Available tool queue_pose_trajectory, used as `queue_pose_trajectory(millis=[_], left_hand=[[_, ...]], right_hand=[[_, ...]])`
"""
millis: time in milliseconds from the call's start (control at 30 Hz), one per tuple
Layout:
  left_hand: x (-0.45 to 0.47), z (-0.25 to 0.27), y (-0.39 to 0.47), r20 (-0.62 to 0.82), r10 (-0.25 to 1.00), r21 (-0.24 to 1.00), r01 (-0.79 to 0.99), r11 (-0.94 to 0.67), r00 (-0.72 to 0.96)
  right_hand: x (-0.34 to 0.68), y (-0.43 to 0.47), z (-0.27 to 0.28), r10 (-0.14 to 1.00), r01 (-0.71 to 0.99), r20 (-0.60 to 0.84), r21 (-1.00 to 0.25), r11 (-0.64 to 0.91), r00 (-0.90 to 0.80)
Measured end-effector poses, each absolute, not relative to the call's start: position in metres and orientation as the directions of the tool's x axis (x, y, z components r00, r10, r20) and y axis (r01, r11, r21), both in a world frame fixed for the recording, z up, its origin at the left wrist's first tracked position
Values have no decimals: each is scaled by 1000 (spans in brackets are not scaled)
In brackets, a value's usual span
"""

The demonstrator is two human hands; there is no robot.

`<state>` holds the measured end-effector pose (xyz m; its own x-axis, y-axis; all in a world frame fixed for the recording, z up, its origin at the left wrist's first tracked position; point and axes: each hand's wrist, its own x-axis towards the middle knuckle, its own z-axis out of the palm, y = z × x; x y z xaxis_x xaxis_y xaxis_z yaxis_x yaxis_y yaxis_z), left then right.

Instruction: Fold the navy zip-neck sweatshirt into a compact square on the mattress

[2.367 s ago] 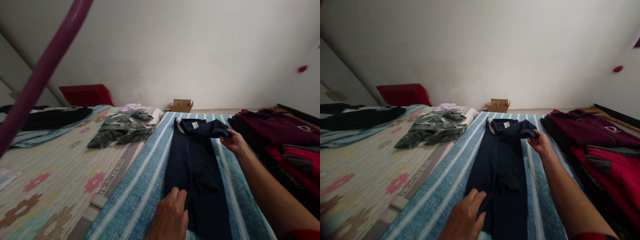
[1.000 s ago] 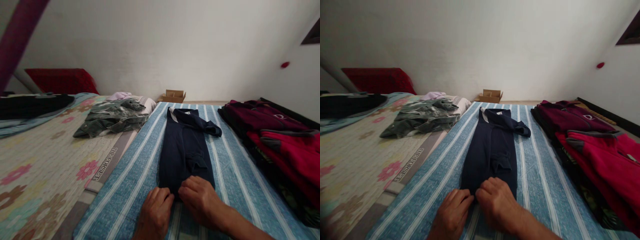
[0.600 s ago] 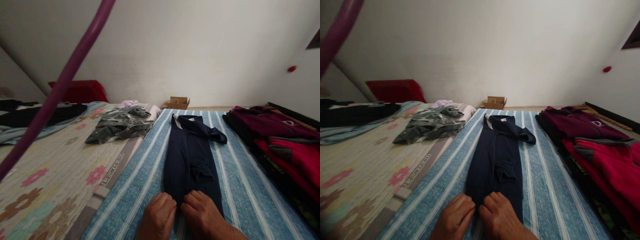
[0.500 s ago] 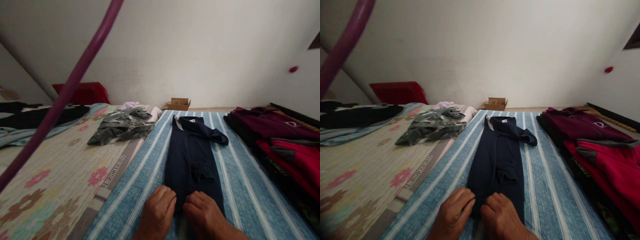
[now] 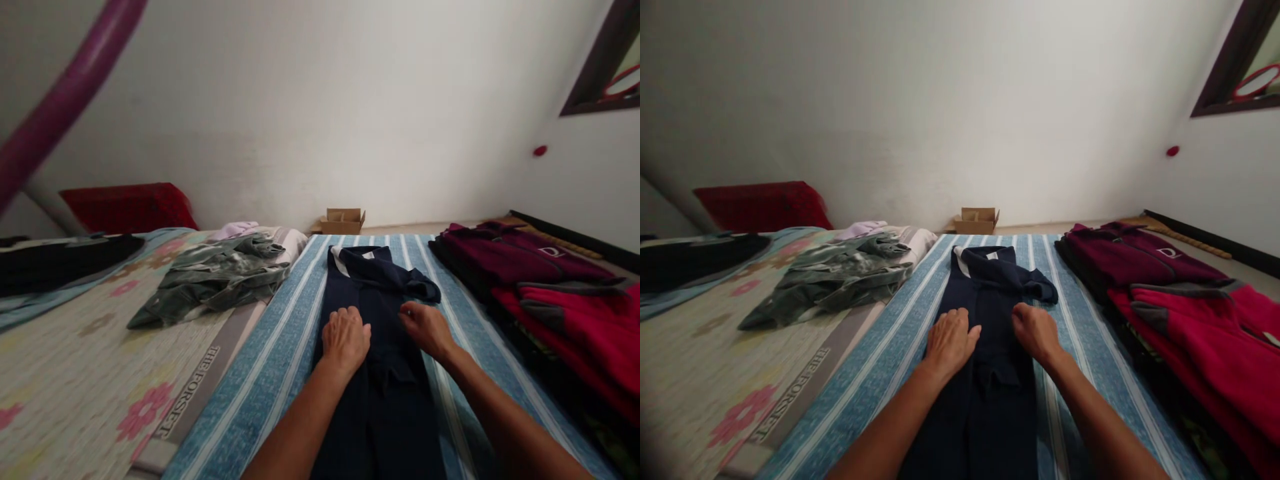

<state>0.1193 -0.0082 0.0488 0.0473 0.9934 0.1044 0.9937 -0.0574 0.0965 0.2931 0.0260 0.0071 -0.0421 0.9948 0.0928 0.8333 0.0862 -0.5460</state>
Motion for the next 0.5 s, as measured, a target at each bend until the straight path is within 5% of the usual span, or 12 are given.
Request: queue_pose_trajectory(millis=[233, 500], left_hand=[[119, 30, 23, -79, 996, 59, 998, 35, -30], [109, 12, 22, 3, 1000, 57, 998, -26, 26]], right_hand=[[293, 66, -12, 987, 758, -132, -652, -17, -91], [289, 66, -10, 909, 722, -321, -691, -32, -267]])
